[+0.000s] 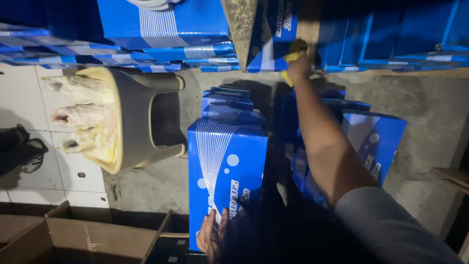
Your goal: The person wipes the exterior of multiple blue shoe boxes with a yellow cloth, rotating each box to clean different sides before moving to the next.
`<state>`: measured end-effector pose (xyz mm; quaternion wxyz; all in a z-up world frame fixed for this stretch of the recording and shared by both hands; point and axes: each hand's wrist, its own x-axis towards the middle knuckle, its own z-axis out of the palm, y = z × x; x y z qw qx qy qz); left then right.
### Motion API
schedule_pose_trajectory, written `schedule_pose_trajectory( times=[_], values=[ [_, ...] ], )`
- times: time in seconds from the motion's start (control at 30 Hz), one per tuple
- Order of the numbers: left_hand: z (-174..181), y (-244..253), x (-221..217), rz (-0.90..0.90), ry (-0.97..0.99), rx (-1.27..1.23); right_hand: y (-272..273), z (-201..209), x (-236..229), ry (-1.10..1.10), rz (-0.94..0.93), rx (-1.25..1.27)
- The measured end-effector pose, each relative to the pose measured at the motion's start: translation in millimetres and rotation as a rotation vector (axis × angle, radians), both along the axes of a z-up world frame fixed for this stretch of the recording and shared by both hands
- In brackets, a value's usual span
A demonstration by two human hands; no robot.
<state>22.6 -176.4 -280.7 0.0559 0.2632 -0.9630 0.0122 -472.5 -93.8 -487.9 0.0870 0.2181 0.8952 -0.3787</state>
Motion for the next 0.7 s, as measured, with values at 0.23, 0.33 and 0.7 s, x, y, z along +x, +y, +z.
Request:
schedule_pose_trajectory(
  times=[0.23, 0.33, 0.7],
  values=[
    [1.0, 0.3, 2.6, 0.142, 0.050, 0.125, 11.0, 37.9, -33.3, -0.373, 0.273, 0.120],
    [1.0, 1.4, -3.8, 0.103, 0.119, 0.063, 19.3, 59.4, -29.4, -0.379, 0.309, 0.054],
    [11.9, 1.4, -17.1, 0.049, 0.091, 0.183, 13.5, 12.9, 40.2, -0.549, -0.304, -1.027]
  ],
)
